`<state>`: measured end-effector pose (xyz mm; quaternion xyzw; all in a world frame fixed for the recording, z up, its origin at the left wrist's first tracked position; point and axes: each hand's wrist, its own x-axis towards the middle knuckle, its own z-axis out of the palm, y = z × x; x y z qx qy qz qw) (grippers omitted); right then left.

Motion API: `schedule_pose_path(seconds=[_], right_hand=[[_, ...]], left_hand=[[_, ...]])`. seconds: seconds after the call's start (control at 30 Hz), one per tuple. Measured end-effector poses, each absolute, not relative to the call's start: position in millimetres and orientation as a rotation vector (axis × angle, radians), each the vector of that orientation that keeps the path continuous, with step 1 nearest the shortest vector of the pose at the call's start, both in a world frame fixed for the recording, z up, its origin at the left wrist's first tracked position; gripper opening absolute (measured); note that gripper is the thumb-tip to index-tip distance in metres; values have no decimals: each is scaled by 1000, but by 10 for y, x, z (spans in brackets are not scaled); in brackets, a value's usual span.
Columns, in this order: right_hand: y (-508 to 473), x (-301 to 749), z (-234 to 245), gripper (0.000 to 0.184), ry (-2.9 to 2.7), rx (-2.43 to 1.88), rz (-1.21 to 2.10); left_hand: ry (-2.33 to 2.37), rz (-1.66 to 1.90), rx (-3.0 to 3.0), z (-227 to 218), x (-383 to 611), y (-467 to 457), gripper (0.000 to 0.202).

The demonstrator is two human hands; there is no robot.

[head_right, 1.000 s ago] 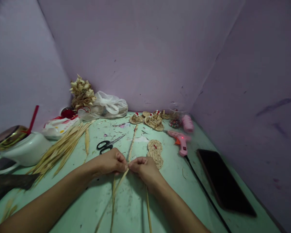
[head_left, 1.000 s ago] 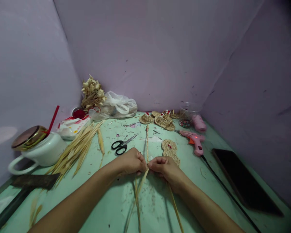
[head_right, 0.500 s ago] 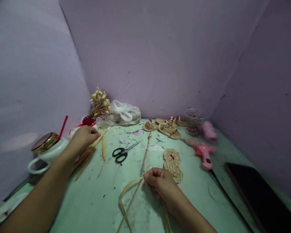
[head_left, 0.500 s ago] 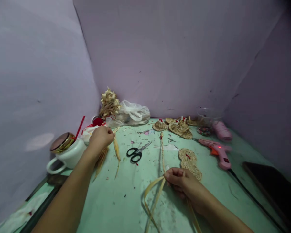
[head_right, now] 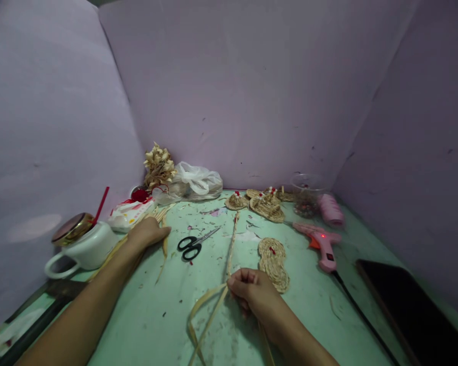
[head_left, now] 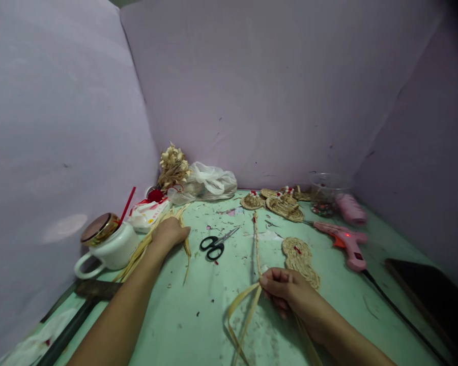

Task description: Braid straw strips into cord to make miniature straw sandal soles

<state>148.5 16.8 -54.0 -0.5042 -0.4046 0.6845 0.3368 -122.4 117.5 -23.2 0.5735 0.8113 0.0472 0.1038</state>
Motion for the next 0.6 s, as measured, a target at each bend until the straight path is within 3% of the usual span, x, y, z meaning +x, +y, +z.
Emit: schedule_pose_path(seconds=[0.2, 0.43, 0.6], right_hand=[[182, 1490, -590, 24, -1072, -1323, 1779], [183, 1494, -579, 28, -1077, -1288, 1785], [185, 1499, -561, 28, -1103, -1289, 1784]], left_hand=[[2188, 107, 1765, -170, -1253, 1150, 12], [1759, 196, 1694, 38, -1317, 1037, 13], [1301, -190, 1783, 261, -898, 747, 11]])
